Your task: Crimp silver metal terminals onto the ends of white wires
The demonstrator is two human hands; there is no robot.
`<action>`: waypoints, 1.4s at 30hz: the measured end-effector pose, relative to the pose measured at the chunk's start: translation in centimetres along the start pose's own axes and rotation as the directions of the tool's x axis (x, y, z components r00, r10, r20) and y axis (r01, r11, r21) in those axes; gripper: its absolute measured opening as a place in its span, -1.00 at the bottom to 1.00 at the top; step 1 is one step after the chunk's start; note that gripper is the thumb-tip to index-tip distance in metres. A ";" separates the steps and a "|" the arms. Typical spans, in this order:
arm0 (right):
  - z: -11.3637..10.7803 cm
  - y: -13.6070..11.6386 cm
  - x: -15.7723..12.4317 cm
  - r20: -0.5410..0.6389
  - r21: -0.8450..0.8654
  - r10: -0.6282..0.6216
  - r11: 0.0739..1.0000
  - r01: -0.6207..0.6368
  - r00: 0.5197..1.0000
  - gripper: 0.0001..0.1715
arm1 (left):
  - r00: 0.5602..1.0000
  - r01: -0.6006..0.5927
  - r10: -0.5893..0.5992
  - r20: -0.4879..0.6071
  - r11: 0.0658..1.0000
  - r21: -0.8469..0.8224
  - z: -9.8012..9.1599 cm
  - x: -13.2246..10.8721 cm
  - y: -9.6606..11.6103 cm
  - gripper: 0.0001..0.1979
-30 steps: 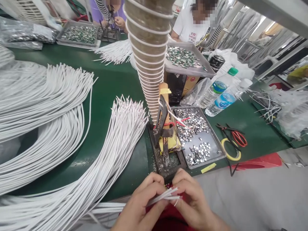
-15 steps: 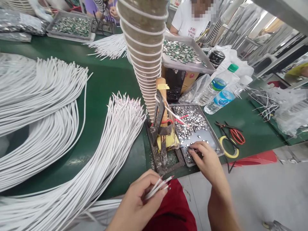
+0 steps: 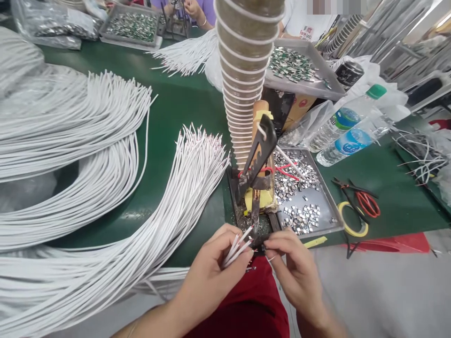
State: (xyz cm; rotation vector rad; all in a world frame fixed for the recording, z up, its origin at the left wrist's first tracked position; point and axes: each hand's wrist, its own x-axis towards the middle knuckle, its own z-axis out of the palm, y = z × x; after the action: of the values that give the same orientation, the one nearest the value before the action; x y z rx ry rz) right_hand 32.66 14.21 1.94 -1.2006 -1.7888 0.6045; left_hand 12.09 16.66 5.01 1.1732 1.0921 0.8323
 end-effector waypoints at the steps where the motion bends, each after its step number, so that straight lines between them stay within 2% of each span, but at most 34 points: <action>1: 0.2 -0.1 -0.1 0.015 0.008 -0.006 1.000 0.006 1.000 -0.74 | 1.000 -0.004 0.004 0.003 1.000 -0.018 0.0 0.0 0.1 -0.80; 8: 0.8 -0.4 -0.1 0.024 0.038 -0.037 0.999 0.036 0.999 -0.66 | 0.989 0.131 -0.123 0.085 0.986 -0.102 0.0 0.0 -0.2 -0.82; 13: 0.7 -0.4 -0.3 -0.029 -0.052 -0.060 0.997 0.058 0.998 -0.59 | 0.985 0.158 -0.145 0.090 0.973 -0.166 -0.2 0.4 0.1 -0.84; 16: 0.8 -0.4 -0.5 -0.080 -0.075 -0.064 0.995 0.058 0.995 -0.64 | 0.987 0.153 -0.138 0.086 0.967 -0.203 -0.2 0.6 0.2 -0.82; 22: 1.3 -0.6 -0.1 -0.102 -0.207 -0.150 0.970 0.127 0.983 -0.67 | 0.981 0.194 -0.185 0.060 0.952 -0.235 -0.4 1.0 0.0 -0.81; 29: 1.5 -0.9 0.4 -0.121 -0.232 -0.199 0.958 0.168 0.972 -0.67 | 0.983 0.185 -0.176 0.058 0.954 -0.236 -0.6 1.2 0.4 -0.80; 35: 1.8 -0.8 0.1 -0.119 -0.271 -0.168 0.954 0.131 0.979 -0.69 | 0.984 0.180 -0.173 0.050 0.964 -0.198 -0.6 1.1 0.3 -0.82; 42: 2.4 -1.1 0.1 -0.116 -0.267 -0.215 0.947 0.178 0.970 -0.61 | 0.991 0.131 -0.131 0.012 0.979 -0.155 -0.4 0.7 0.6 -0.85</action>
State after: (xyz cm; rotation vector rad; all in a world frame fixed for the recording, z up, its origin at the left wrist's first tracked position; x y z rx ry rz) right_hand 30.09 14.00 1.59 -1.1821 -1.8735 0.1702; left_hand 11.95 17.53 5.39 0.9611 1.0711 0.7992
